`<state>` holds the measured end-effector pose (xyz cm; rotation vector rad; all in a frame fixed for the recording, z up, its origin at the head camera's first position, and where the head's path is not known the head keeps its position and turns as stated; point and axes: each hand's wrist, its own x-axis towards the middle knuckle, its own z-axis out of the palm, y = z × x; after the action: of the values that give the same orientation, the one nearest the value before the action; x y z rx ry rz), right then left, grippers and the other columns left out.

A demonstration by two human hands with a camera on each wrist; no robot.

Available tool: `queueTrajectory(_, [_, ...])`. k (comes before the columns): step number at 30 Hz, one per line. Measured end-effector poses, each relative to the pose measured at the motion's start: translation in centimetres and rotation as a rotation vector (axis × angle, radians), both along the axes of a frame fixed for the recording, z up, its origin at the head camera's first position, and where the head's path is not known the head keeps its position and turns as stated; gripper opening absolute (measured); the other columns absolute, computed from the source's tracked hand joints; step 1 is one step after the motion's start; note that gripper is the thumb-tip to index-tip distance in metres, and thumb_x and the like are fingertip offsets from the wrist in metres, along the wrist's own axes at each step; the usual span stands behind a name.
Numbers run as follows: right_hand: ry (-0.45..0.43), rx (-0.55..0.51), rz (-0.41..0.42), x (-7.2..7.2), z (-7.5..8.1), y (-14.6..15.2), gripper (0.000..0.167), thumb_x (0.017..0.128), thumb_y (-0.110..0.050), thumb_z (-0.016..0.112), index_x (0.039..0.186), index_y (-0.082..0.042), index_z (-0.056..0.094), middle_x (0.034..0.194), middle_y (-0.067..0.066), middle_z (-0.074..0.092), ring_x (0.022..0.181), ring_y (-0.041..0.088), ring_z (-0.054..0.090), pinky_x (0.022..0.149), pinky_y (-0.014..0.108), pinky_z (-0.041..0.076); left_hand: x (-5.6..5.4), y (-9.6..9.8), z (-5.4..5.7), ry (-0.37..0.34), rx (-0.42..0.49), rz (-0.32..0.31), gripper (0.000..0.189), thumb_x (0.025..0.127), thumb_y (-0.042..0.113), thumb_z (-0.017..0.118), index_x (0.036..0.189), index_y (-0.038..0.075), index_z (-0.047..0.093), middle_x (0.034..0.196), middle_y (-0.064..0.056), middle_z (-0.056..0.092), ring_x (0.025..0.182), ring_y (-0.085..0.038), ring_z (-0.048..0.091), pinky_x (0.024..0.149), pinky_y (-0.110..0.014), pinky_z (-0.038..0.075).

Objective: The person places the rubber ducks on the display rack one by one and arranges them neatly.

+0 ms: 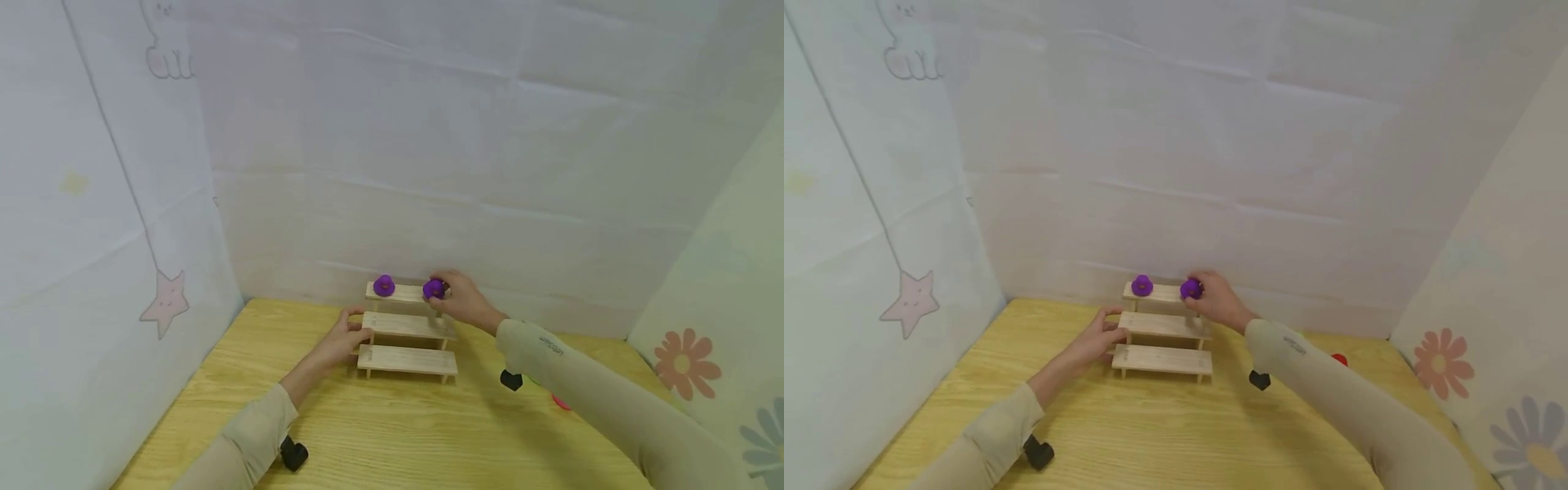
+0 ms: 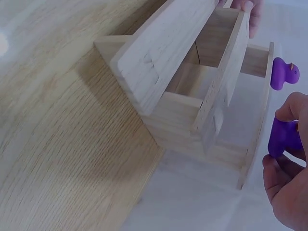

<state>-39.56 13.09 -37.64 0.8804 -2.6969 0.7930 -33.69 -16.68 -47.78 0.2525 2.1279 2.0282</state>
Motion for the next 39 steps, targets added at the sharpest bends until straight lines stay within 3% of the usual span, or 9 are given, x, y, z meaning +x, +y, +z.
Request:
queueTrajectory(7, [-0.016,0.030,0.031,-0.4,0.2,-2.1,0.050,0.089,-0.012,0.077,0.133,0.004,0.060,0.124,0.017,0.061,0.107,0.027,0.058,0.093,0.043,0.053,0.2,-0.1,0.1,-0.002,0.010,0.007,0.070,0.102,0.023,0.064,0.157,0.014,0.022,0.143,-0.026,0.040,0.121,-0.043,0.055,0.092,-0.058,0.052])
queueTrajectory(16, [-0.014,-0.006,0.067,-1.0,-0.1,-3.5,0.039,0.089,-0.009,0.077,0.125,0.000,0.065,0.118,0.013,0.063,0.104,0.025,0.059,0.087,0.040,0.054,0.2,-0.3,0.4,0.006,-0.028,0.021,0.068,0.101,0.027,0.065,0.155,0.018,0.025,0.147,-0.025,0.036,0.122,-0.042,0.053,0.094,-0.059,0.051])
queueTrajectory(23, [-0.024,-0.025,0.076,-1.0,-0.1,-4.4,0.043,0.086,-0.007,0.077,0.126,0.004,0.064,0.118,0.016,0.063,0.103,0.027,0.059,0.088,0.045,0.055,0.3,-0.2,0.3,0.006,-0.037,0.016,0.069,0.102,0.027,0.065,0.156,0.017,0.024,0.147,-0.027,0.037,0.124,-0.044,0.051,0.096,-0.060,0.049])
queueTrajectory(29, [-0.006,-0.006,0.072,-1.2,0.0,-4.8,0.044,0.086,-0.008,0.077,0.127,0.003,0.064,0.118,0.016,0.064,0.101,0.026,0.060,0.085,0.040,0.054,0.5,-0.1,0.6,0.008,-0.030,0.013,0.065,0.103,0.026,0.063,0.155,0.018,0.025,0.143,-0.027,0.039,0.120,-0.044,0.054,0.095,-0.060,0.050])
queueTrajectory(39, [-0.062,-0.016,0.071,-1.4,-0.2,-4.8,0.050,0.089,-0.006,0.075,0.135,0.006,0.059,0.127,0.021,0.060,0.111,0.032,0.059,0.093,0.047,0.054,0.7,0.0,0.7,0.015,-0.045,0.010,0.063,0.102,0.026,0.063,0.153,0.019,0.027,0.144,-0.026,0.039,0.122,-0.044,0.053,0.096,-0.061,0.048])
